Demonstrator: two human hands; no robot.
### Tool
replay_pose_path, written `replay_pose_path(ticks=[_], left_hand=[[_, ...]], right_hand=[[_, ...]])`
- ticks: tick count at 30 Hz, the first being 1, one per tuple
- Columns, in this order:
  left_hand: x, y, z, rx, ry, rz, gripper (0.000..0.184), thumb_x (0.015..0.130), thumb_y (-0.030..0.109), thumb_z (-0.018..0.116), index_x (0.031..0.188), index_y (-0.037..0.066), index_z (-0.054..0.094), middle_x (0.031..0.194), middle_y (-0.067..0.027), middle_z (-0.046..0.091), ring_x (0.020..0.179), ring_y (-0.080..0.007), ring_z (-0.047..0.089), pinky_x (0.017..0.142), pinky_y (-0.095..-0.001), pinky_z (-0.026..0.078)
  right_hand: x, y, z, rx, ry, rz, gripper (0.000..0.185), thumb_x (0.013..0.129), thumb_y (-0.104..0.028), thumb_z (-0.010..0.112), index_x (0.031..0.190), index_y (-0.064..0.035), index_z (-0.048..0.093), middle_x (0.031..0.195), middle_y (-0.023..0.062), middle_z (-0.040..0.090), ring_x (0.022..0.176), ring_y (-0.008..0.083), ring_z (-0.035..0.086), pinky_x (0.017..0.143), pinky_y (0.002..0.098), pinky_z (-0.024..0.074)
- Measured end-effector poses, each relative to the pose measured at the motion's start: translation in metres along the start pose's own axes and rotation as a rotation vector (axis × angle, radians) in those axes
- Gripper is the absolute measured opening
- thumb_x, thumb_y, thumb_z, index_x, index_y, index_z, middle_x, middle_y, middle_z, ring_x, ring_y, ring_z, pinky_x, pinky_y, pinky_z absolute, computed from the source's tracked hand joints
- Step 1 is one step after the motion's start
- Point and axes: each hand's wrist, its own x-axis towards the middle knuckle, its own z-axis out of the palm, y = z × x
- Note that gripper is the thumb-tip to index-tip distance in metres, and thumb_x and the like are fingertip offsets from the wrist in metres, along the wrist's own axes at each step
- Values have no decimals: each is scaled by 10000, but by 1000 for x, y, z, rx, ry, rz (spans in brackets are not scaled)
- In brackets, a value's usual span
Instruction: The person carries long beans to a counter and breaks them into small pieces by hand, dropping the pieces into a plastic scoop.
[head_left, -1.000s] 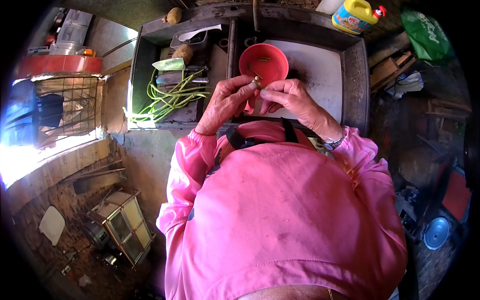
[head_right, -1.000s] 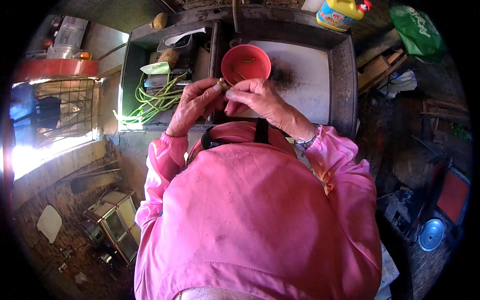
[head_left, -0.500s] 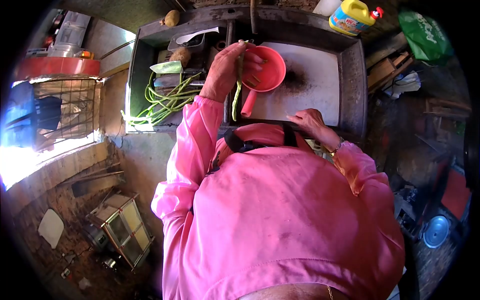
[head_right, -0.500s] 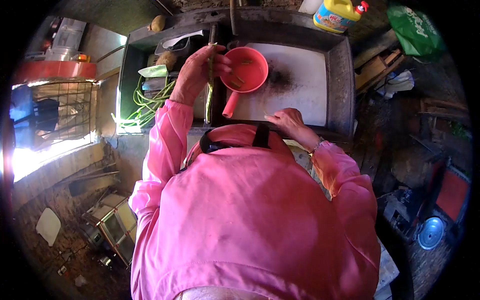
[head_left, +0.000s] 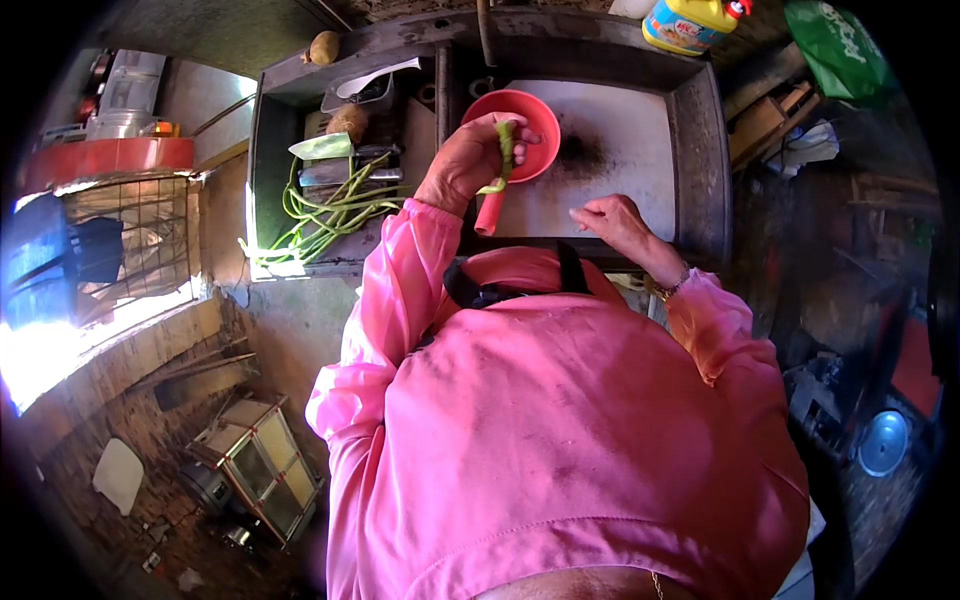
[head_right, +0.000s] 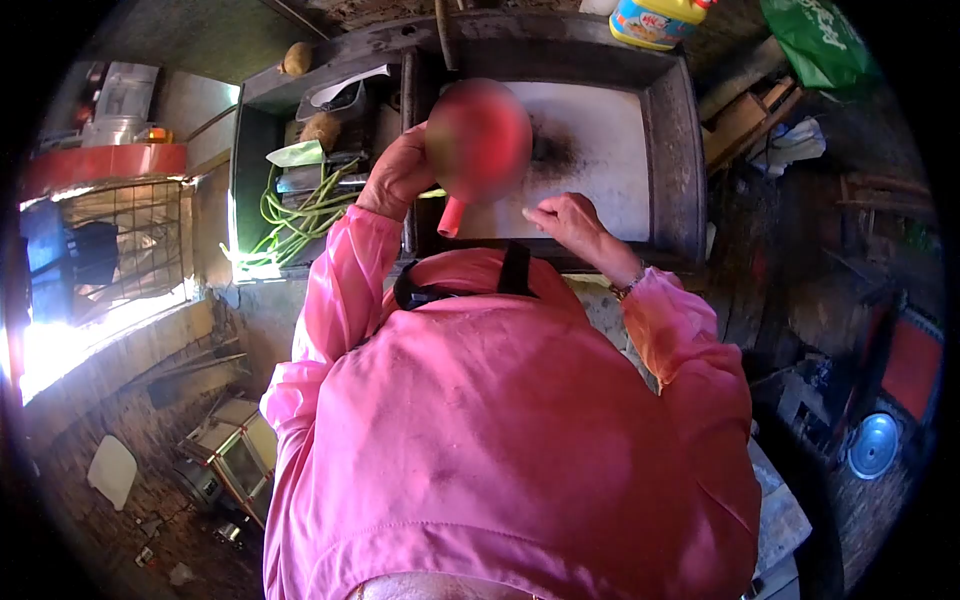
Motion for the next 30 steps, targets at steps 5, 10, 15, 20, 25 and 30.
replay_pose_path(ticks=[5, 10, 15, 20, 25, 30], left_hand=[[13, -7, -11, 145, -40, 107, 130, 932, 90, 500, 987, 21, 595, 896, -132, 663, 672, -152, 577, 629, -289, 479], [25, -7, -29, 135, 5, 213, 155, 929, 126, 516, 998, 10, 592, 891, -127, 661, 708, -172, 603, 632, -301, 498], [19, -6, -60, 118, 104, 131, 189, 932, 158, 530, 989, -12, 590, 890, -146, 659, 725, -226, 643, 669, -337, 540], [3, -20, -57, 329, 146, 125, 234, 940, 199, 541, 942, -21, 623, 867, -119, 671, 751, -196, 653, 701, -312, 534], [17, -21, -49, 746, 152, 252, 232, 936, 205, 551, 947, -2, 654, 860, -69, 676, 799, -133, 641, 712, -268, 507], [15, -19, -61, 840, 138, 148, 258, 937, 232, 571, 933, -6, 668, 834, -66, 672, 733, -112, 630, 663, -249, 498]], right_hand=[[10, 7, 7, 537, 257, -241, 252, 854, -245, 636, 992, -39, 681, 837, 143, 676, 735, 267, 645, 700, 343, 510], [33, 39, 38, -266, 247, -222, 209, 829, -229, 640, 910, -38, 662, 759, 161, 647, 692, 338, 615, 686, 401, 505], [46, 81, 58, -34, 698, -394, 240, 837, -255, 581, 766, -49, 683, 712, 196, 620, 708, 355, 626, 625, 450, 463], [37, 101, 46, -251, 194, 37, 187, 780, -181, 614, 900, -43, 657, 870, 179, 663, 836, 377, 628, 755, 450, 496], [69, 181, 103, -182, 606, -321, 289, 730, -176, 680, 986, -45, 649, 956, 165, 665, 926, 365, 617, 823, 443, 493], [98, 192, 100, -229, 355, -48, 315, 712, -161, 678, 1000, -37, 640, 999, 177, 652, 973, 372, 600, 845, 447, 482]])
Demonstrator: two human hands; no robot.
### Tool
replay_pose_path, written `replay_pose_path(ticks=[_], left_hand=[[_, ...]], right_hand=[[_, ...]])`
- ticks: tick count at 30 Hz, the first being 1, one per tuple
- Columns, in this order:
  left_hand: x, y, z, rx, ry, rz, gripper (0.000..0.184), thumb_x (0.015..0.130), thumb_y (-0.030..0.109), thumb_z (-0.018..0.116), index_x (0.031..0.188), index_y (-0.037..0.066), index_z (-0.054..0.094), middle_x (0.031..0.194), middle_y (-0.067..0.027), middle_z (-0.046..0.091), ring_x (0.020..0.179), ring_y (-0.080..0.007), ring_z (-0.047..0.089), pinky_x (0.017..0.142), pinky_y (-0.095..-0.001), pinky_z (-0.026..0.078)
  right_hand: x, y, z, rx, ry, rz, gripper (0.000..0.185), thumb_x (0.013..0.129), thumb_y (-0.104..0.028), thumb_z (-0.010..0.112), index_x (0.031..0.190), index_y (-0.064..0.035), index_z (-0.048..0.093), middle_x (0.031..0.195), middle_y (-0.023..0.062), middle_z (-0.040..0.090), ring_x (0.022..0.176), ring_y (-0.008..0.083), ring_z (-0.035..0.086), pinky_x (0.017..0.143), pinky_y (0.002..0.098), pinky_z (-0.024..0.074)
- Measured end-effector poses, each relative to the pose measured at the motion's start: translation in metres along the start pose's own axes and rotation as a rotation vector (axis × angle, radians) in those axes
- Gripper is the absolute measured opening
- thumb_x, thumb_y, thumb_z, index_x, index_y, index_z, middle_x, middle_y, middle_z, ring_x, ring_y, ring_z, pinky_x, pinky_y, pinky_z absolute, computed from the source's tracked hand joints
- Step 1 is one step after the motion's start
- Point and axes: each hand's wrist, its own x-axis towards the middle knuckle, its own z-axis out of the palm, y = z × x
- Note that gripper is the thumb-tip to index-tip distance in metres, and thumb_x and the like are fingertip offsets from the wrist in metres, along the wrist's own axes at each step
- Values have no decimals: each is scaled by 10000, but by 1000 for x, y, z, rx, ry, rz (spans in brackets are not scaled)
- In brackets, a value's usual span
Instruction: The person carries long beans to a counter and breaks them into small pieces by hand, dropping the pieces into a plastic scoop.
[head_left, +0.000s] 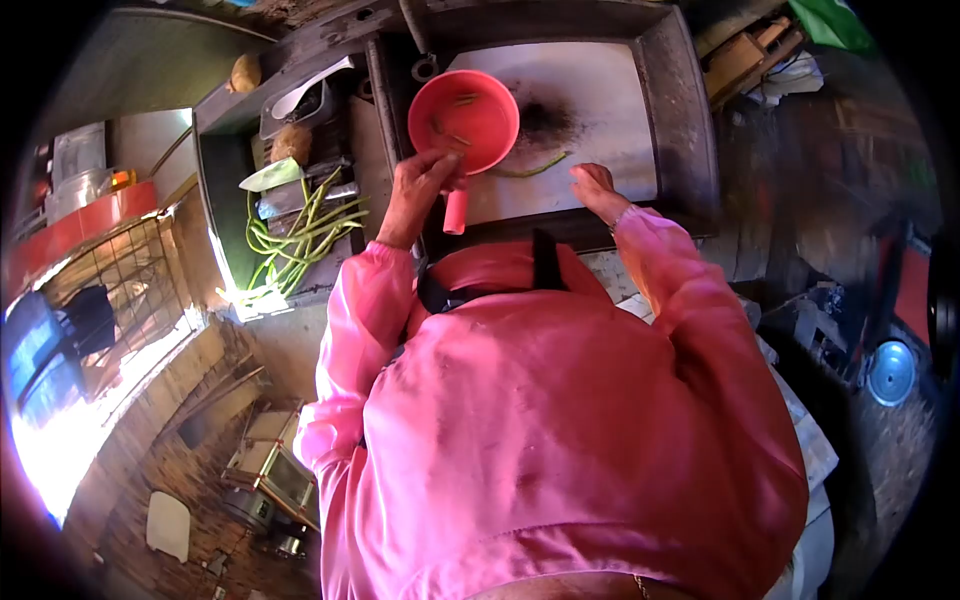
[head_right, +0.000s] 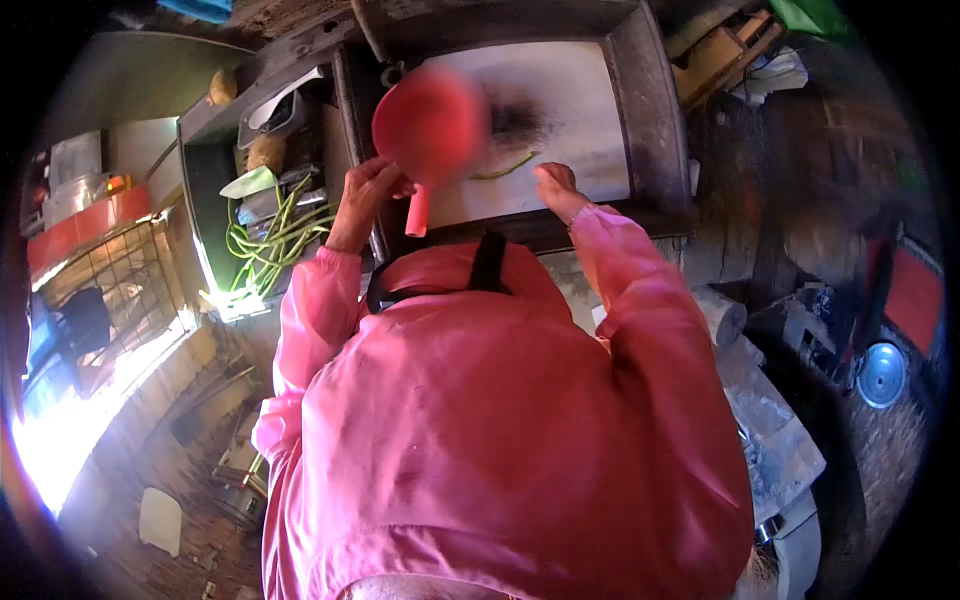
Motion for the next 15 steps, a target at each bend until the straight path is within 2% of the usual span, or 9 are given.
replay_pose_path(ticks=[1, 2, 3, 4, 7, 9, 11, 12, 15], left_hand=[[-1, -7, -3, -10, -1, -45, 266, 938, 238, 572, 927, -9, 668, 825, -66, 671, 711, -111, 627, 649, -245, 496], [-3, -13, -3, -69, 38, -69, 297, 942, 259, 572, 877, -17, 661, 787, -63, 667, 659, -108, 617, 617, -237, 490], [-6, -16, -7, -41, 12, -87, 303, 942, 266, 571, 880, -17, 658, 793, -67, 667, 675, -117, 622, 637, -246, 496], [-10, -16, -13, -14, -13, -104, 308, 941, 272, 570, 882, -18, 655, 798, -72, 666, 691, -127, 628, 657, -256, 502], [-14, -25, -20, -50, -13, -168, 324, 945, 293, 564, 859, -7, 652, 791, -75, 664, 710, -137, 634, 680, -263, 509], [-14, -26, -23, -99, -12, -211, 319, 946, 291, 562, 867, -4, 654, 796, -74, 665, 715, -138, 635, 679, -263, 509], [-14, -30, -25, -170, 7, -248, 291, 947, 267, 561, 973, -13, 638, 842, -83, 670, 738, -148, 645, 699, -263, 518], [-12, -30, -26, -148, 2, -270, 291, 946, 262, 561, 989, -16, 632, 851, -87, 670, 745, -152, 647, 704, -266, 520], [-7, -31, -26, -147, 8, -329, 272, 944, 239, 560, 986, -20, 632, 851, -88, 672, 742, -151, 650, 698, -267, 519]], right_hand=[[7, 1, 2, -68, -56, 36, 315, 709, -157, 678, 997, -34, 639, 999, 181, 651, 975, 375, 598, 843, 450, 483], [11, 3, 11, 36, 30, 24, 238, 737, -188, 629, 916, -30, 630, 944, 202, 638, 923, 390, 595, 805, 468, 472], [15, 4, 20, 139, 117, 12, 209, 766, -220, 581, 834, -26, 621, 889, 223, 624, 871, 405, 593, 767, 487, 461], [19, 4, 27, 241, 203, -1, 246, 794, -251, 533, 752, -22, 612, 834, 244, 611, 819, 420, 590, 729, 505, 450], [38, -15, 31, 180, 101, 80, 276, 823, -261, 482, 751, -30, 617, 835, 237, 613, 826, 418, 591, 732, 511, 443], [46, -26, 20, 121, -56, 16, 293, 859, -247, 447, 770, -31, 624, 864, 221, 623, 842, 410, 593, 749, 504, 447], [55, -42, 15, 117, -133, 22, 296, 861, -244, 446, 768, -20, 617, 882, 215, 626, 854, 403, 594, 752, 502, 451], [47, -52, 8, 212, 44, -15, 291, 869, -227, 450, 772, -13, 621, 880, 209, 624, 863, 394, 595, 750, 499, 456], [63, -46, 22, -33, -187, -236, 247, 858, -187, 460, 767, -37, 633, 877, 192, 628, 857, 362, 607, 736, 485, 461]])
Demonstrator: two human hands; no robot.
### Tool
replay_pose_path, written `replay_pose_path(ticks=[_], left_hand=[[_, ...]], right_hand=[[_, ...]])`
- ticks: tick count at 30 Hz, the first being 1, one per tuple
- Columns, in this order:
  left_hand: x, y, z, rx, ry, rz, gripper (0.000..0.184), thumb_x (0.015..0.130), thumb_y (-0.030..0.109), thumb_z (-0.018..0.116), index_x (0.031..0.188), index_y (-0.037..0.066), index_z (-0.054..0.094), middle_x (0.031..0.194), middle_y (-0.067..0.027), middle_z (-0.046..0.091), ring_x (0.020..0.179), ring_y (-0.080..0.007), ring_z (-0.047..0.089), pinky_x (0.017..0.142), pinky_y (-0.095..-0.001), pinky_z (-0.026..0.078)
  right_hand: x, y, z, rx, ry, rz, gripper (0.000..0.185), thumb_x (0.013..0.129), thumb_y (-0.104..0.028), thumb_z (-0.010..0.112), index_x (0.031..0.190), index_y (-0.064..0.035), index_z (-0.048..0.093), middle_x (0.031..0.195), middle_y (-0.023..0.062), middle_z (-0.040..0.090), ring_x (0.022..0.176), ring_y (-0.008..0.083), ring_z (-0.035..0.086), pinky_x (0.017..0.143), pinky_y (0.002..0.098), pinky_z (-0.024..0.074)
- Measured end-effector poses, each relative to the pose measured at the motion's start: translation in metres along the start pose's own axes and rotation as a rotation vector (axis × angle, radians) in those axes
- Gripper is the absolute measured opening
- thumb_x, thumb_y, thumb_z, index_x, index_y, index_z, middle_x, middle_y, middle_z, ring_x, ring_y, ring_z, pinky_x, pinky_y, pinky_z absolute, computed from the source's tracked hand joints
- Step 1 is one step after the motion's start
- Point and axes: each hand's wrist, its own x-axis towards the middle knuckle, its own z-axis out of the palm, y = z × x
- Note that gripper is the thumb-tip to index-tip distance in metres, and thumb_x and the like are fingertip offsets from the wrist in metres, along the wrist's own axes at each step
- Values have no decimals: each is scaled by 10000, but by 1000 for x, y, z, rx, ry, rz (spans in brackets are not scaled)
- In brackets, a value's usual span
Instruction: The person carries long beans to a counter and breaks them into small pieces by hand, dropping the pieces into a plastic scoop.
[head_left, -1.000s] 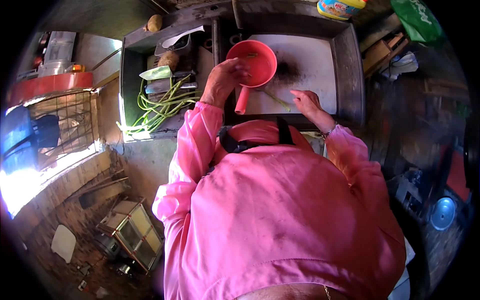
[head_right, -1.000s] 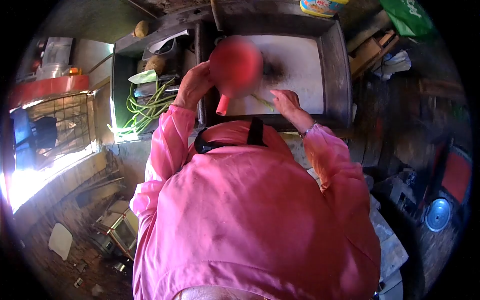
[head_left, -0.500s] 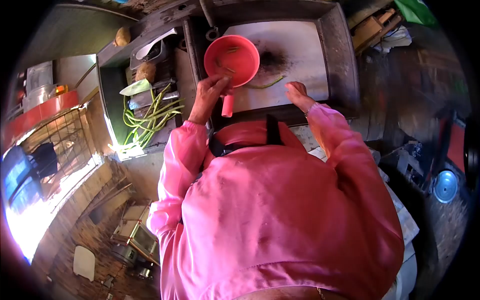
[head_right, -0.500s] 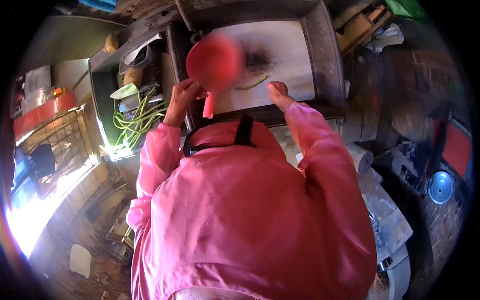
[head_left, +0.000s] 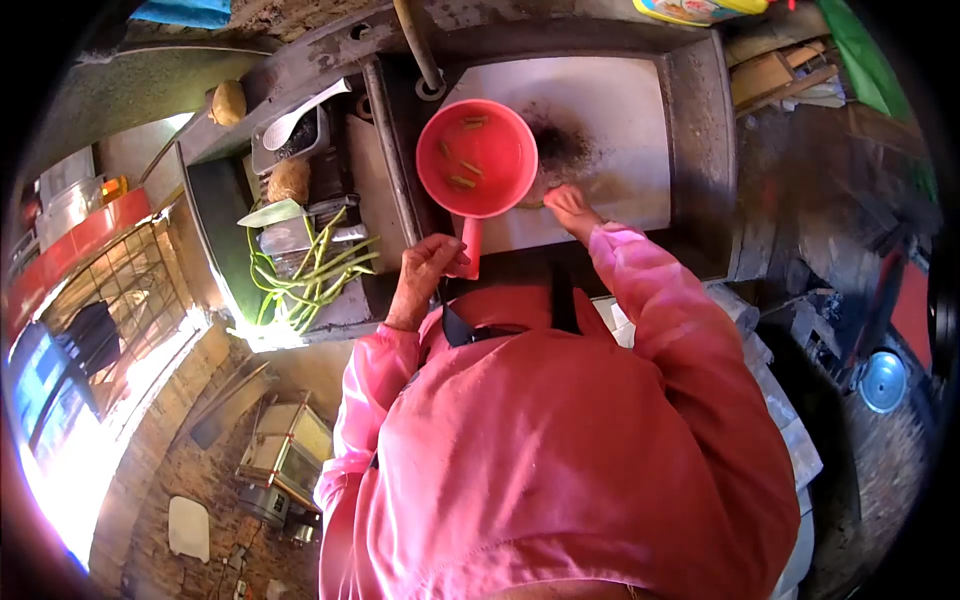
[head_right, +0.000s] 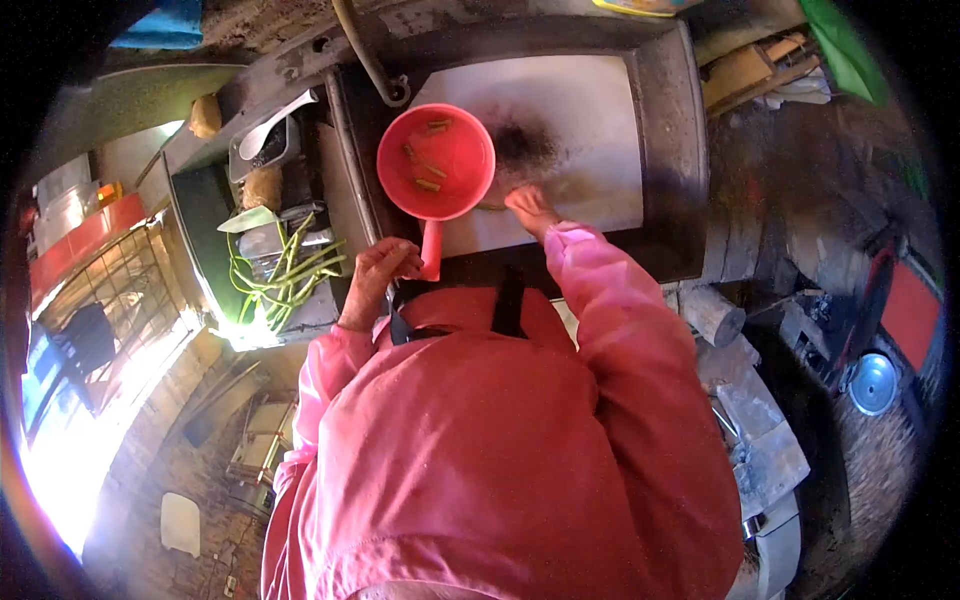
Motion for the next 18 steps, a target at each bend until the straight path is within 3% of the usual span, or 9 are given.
replay_pose_path(ticks=[1, 3, 5, 7, 10, 13, 16, 18], left_hand=[[1, 1, 3, -30, 2, -6, 258, 941, 231, 565, 975, -15, 637, 837, -80, 674, 729, -138, 647, 683, -259, 514], [5, 1, 4, -52, -24, 1, 237, 940, 219, 565, 975, -4, 636, 808, -62, 669, 710, -118, 634, 663, -248, 506], [12, -3, 1, -16, -30, 5, 227, 937, 215, 570, 969, 0, 634, 797, -53, 660, 700, -112, 622, 653, -244, 501], [16, -4, 1, 12, -39, 14, 215, 932, 209, 578, 967, 4, 632, 787, -43, 649, 694, -106, 612, 644, -243, 497], [21, -3, 5, 59, -40, 41, 194, 920, 194, 592, 968, 10, 632, 776, -27, 636, 688, -99, 598, 636, -243, 489], [30, -9, 9, 155, -14, 128, 175, 887, 154, 624, 971, 1, 637, 768, -10, 627, 683, -97, 581, 637, -245, 475], [24, 8, 29, 329, 24, 347, 176, 859, 128, 648, 969, -9, 640, 761, -29, 634, 688, -101, 576, 646, -254, 473], [7, 32, 52, 442, 51, 507, 174, 820, 76, 657, 973, -6, 644, 792, -85, 636, 718, -162, 605, 674, -289, 486]], right_hand=[[-8, 34, 62, 71, 293, -261, 75, 817, -109, 507, 860, -69, 555, 918, 163, 568, 924, 369, 534, 781, 484, 410], [-11, 21, 30, -19, 114, -226, 60, 806, -104, 512, 846, -77, 548, 916, 167, 566, 924, 356, 537, 776, 474, 409], [-14, 28, 36, -39, 119, -168, 70, 797, -121, 519, 789, -87, 581, 863, 168, 587, 872, 346, 570, 737, 465, 429], [-21, 32, 50, 11, 307, -82, 170, 788, -158, 531, 688, -99, 655, 757, 165, 632, 768, 339, 632, 665, 457, 471], [-35, 2, -33, -4, -74, 137, 162, 747, -197, 588, 642, -87, 643, 670, 157, 613, 711, 333, 628, 627, 451, 462], [-60, -26, -102, 294, -245, 343, 186, 713, -247, 629, 658, -70, 648, 635, 135, 606, 641, 304, 618, 594, 432, 457], [-79, -47, -136, 521, -286, 430, 216, 754, -258, 635, 664, -64, 660, 607, 106, 613, 569, 239, 606, 557, 392, 454], [-84, -73, -165, 620, -192, 376, 239, 790, -254, 642, 679, -44, 661, 608, 84, 625, 553, 188, 605, 543, 360, 453]])
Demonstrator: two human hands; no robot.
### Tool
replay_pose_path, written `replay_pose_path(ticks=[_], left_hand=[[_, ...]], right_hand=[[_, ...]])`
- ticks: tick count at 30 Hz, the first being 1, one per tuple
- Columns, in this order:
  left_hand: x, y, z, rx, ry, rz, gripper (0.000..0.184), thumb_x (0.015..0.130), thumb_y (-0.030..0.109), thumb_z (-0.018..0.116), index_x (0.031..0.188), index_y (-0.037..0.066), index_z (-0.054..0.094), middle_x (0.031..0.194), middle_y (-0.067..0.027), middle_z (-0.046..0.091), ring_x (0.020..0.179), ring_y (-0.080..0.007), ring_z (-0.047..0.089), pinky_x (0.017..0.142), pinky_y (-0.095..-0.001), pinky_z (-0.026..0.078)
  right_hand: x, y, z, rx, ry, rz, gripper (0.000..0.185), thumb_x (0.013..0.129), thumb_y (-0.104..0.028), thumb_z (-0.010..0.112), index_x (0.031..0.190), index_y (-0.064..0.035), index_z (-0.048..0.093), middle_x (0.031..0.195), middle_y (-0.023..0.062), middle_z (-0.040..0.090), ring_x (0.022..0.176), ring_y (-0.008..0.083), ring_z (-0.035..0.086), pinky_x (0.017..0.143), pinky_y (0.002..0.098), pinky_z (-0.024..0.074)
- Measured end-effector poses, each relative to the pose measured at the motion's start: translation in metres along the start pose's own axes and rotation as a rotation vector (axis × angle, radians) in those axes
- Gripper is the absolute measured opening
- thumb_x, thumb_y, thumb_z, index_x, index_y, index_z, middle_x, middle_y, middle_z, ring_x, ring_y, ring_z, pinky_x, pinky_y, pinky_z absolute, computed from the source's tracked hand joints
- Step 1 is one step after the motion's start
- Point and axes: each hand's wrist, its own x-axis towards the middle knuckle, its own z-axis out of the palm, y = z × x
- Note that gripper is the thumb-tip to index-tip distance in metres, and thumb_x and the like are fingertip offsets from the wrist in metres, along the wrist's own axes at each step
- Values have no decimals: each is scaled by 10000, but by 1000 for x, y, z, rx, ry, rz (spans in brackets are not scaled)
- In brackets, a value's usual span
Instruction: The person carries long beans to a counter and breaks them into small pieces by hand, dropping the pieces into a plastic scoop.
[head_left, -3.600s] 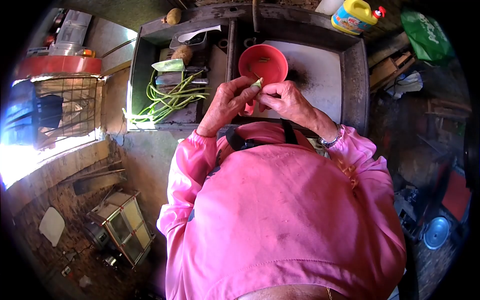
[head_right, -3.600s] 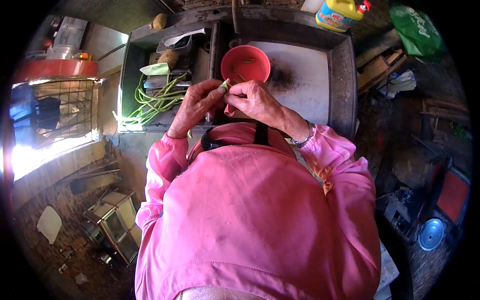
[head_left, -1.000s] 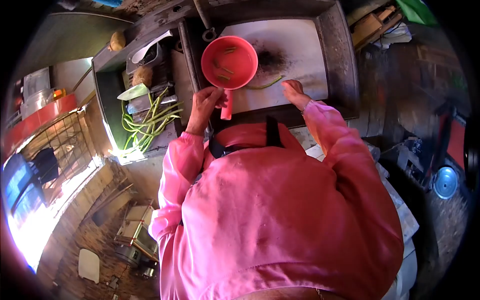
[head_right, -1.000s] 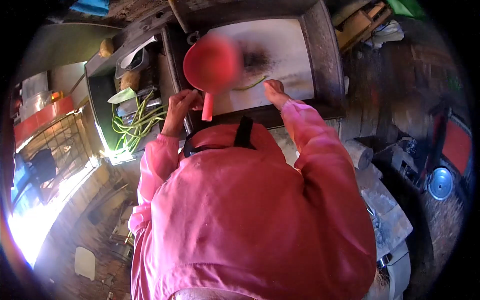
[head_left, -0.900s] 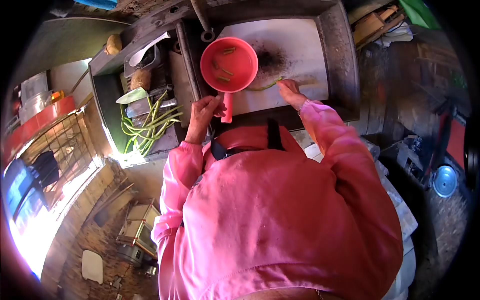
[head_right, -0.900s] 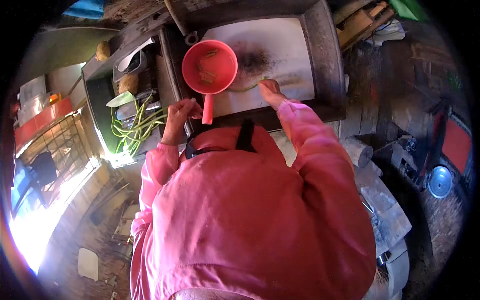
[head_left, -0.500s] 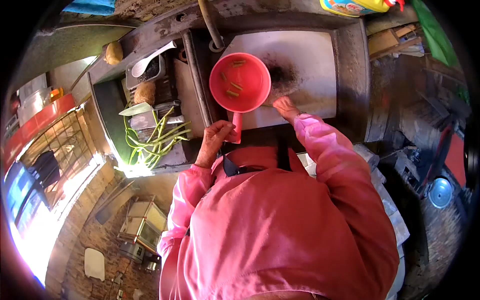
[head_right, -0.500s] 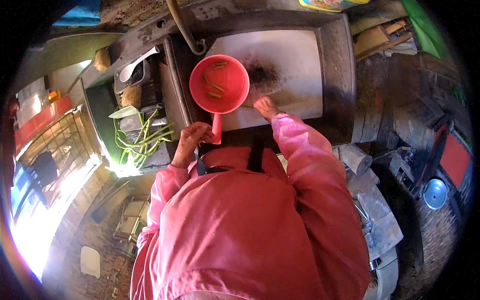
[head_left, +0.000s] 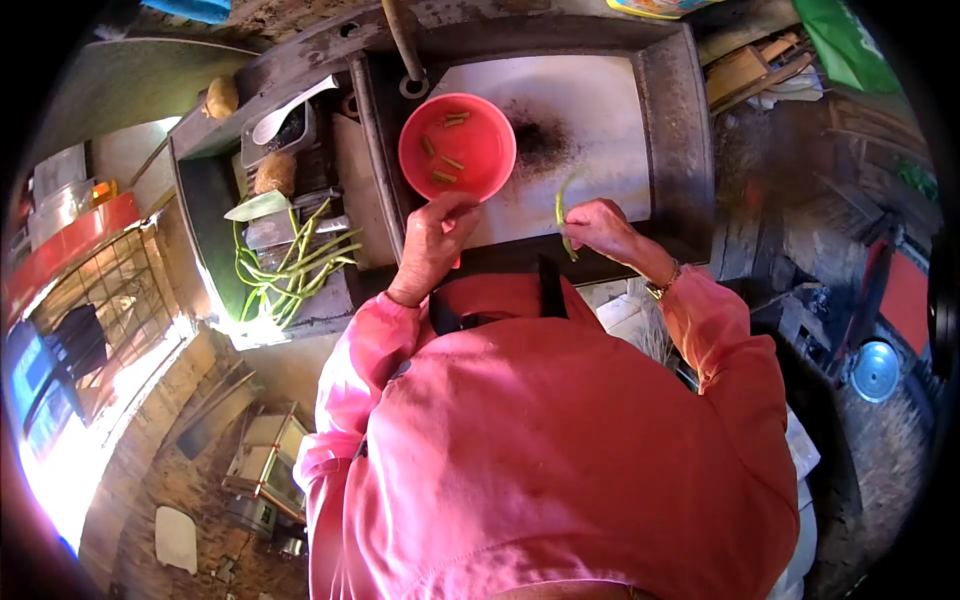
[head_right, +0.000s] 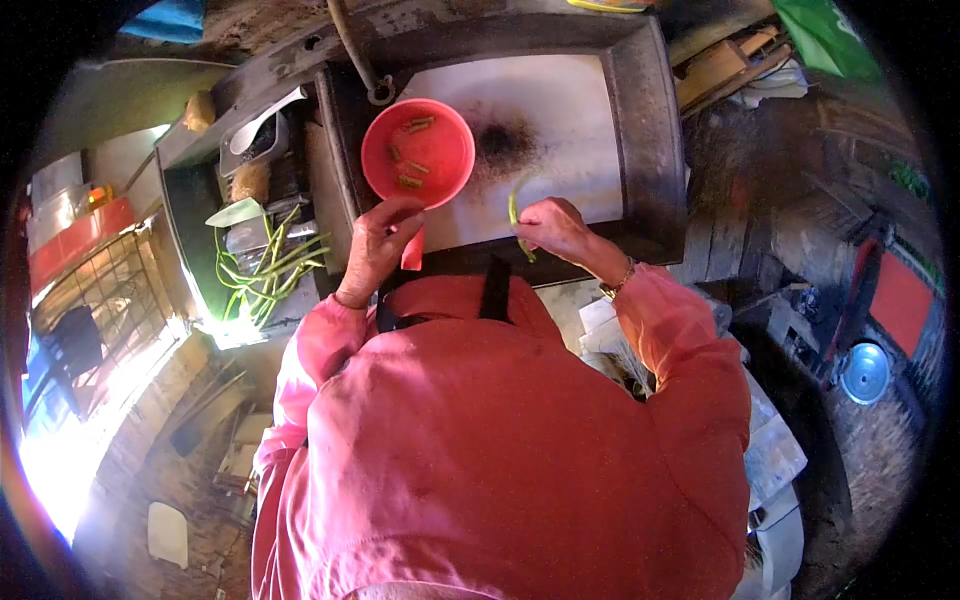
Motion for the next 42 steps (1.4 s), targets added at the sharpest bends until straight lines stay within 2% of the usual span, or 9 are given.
replay_pose_path(ticks=[3, 7, 10, 15, 22, 25, 34, 37, 42], left_hand=[[-7, 48, 7, 185, -32, 300, 228, 774, 10, 641, 1002, 10, 638, 900, -133, 633, 796, -288, 615, 706, -356, 497], [-16, 82, 7, 612, 13, 718, 448, 654, -33, 622, 1092, 60, 610, 1150, -107, 587, 896, -286, 573, 735, -378, 489], [-36, 101, -2, 869, -27, 720, 496, 674, 11, 639, 1162, 94, 615, 1201, -86, 591, 890, -294, 573, 780, -370, 489], [-52, 94, -24, 949, 60, 795, 208, 663, 84, 650, 864, 95, 594, 841, -48, 555, 881, -263, 563, 723, -365, 485], [-86, 94, -36, 1033, 150, 734, 161, 669, 87, 647, 821, 84, 593, 849, -60, 569, 868, -250, 569, 703, -367, 483], [-94, 91, -37, 1063, 158, 677, 231, 717, 94, 628, 946, 74, 597, 842, -68, 588, 822, -271, 583, 714, -396, 479], [-110, 83, -45, 973, 262, 629, 140, 810, 119, 621, 915, 63, 547, 735, -96, 539, 699, -299, 592, 583, -403, 468], [-109, 70, -48, 983, 246, 633, 133, 819, 116, 621, 910, 65, 538, 716, -98, 540, 669, -305, 590, 566, -407, 465], [-111, 55, -49, 893, 181, 614, 129, 820, 92, 621, 927, 65, 553, 702, -113, 560, 633, -316, 589, 545, -404, 458]], right_hand=[[-12, -43, -1, 106, 5, -141, 262, 844, -224, 637, 684, -16, 651, 618, 52, 638, 565, 125, 599, 535, 314, 449], [-23, -100, 3, 269, -65, -306, 250, 883, -172, 630, 702, -1, 651, 631, 32, 639, 596, 81, 582, 549, 266, 448], [-31, -131, 3, 235, -142, -360, 220, 890, -175, 631, 762, -1, 669, 695, 37, 655, 650, 84, 613, 614, 256, 492], [-51, -165, 4, 238, -260, -337, 172, 883, -164, 637, 857, -4, 696, 731, 31, 665, 700, 87, 621, 663, 243, 500], [-66, -181, 19, -130, -81, -632, 192, 861, -198, 670, 864, -7, 690, 694, 56, 651, 634, 86, 592, 598, 265, 464], [-69, -183, 36, -244, 1, -581, 298, 851, -350, 658, 819, -55, 687, 655, 148, 602, 654, 274, 631, 616, 364, 460], [-63, -175, 47, -441, 285, -880, 258, 874, -297, 628, 799, -54, 673, 679, 177, 611, 656, 358, 617, 572, 431, 469], [-65, -174, 45, -522, 243, -843, 250, 899, -275, 599, 832, -50, 685, 672, 152, 629, 644, 308, 634, 592, 387, 485], [-73, -187, 37, 109, -284, -499, 306, 956, -279, 541, 897, -16, 685, 712, 66, 673, 690, 116, 615, 640, 267, 470]])
